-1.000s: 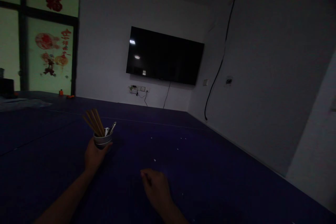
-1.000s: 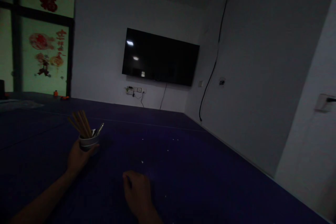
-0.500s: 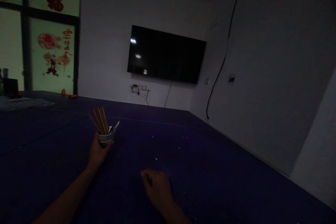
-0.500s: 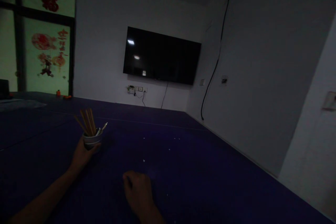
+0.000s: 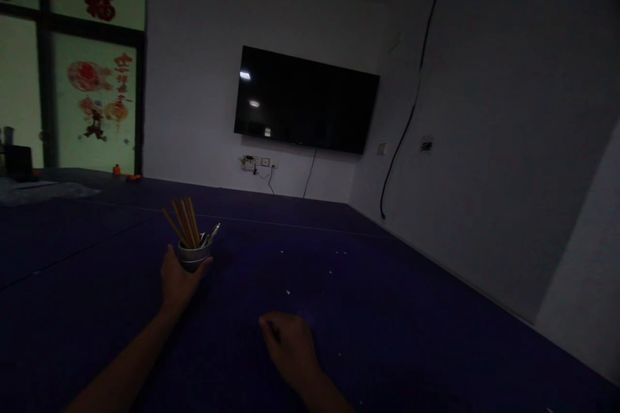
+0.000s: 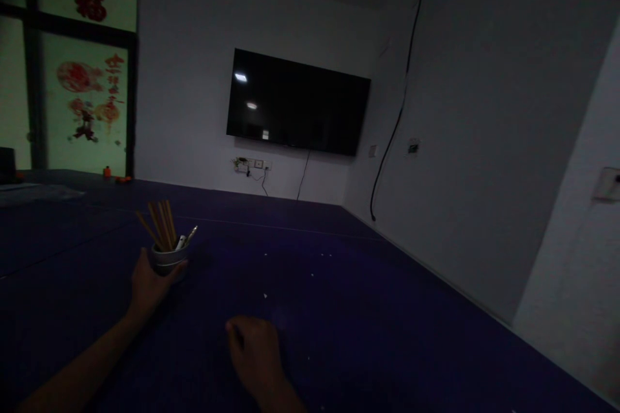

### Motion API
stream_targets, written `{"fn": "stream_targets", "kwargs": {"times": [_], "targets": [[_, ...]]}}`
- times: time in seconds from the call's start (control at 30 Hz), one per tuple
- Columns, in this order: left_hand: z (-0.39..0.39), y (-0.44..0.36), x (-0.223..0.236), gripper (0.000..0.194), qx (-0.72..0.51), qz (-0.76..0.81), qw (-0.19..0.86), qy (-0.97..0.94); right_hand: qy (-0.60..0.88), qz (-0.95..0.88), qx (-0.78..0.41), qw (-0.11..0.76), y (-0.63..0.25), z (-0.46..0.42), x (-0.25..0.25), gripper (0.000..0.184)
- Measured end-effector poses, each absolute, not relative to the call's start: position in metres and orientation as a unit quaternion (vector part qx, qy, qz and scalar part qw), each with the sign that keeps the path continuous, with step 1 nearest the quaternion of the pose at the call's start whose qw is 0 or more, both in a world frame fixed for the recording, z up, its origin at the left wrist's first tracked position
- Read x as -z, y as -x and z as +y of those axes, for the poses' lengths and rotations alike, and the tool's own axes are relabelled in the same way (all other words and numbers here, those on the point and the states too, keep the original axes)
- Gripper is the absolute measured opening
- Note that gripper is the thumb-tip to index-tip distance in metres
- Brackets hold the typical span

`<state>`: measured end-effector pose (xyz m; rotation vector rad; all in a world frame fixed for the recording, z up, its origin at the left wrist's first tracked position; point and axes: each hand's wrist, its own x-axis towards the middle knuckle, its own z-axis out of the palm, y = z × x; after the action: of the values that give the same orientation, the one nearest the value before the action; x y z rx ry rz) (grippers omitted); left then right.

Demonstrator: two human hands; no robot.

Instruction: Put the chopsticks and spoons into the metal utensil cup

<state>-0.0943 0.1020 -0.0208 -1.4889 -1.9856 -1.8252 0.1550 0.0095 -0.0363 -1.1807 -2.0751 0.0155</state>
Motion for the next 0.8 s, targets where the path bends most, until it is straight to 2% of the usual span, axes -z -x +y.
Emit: {"fn": "stream_targets", "kwargs": {"times": [0.03,0.1,0.17,0.23,0.33,0.47,0.6,0.8], "targets": [[0.098,0.093,0.018,0.091,0.599,-0.646,0.069,0.469,0.458,-0.809,-0.006,0.368,-0.155,0.010,0.037,0.033],[0.091,0.089,0.012,0.083,0.616,-0.629,0.159,0.447,0.456,-0.810,0.000,0.368,-0.155,0.010,0.039,0.033],[0.082,0.082,0.009,0.059,0.611,-0.602,0.221,0.464,0.461,-0.809,0.017,0.364,-0.155,0.011,0.040,0.037],[0.072,0.068,0.010,0.037,0.579,-0.575,0.241,0.526,0.476,-0.800,0.044,0.363,-0.154,0.011,0.041,0.042],[0.053,0.033,0.018,0.046,0.507,-0.475,0.248,0.676,0.509,-0.768,0.077,0.381,-0.153,0.012,0.041,0.046],[0.028,-0.018,0.029,0.045,0.452,-0.300,0.313,0.780,0.543,-0.725,0.111,0.410,-0.157,0.015,0.042,0.052],[0.017,-0.035,0.033,0.046,0.451,-0.258,0.321,0.792,0.583,-0.695,0.136,0.399,-0.163,0.022,0.043,0.059],[0.015,-0.028,0.035,0.044,0.441,-0.243,0.321,0.802,0.602,-0.696,0.140,0.365,-0.161,0.024,0.043,0.060]]}}
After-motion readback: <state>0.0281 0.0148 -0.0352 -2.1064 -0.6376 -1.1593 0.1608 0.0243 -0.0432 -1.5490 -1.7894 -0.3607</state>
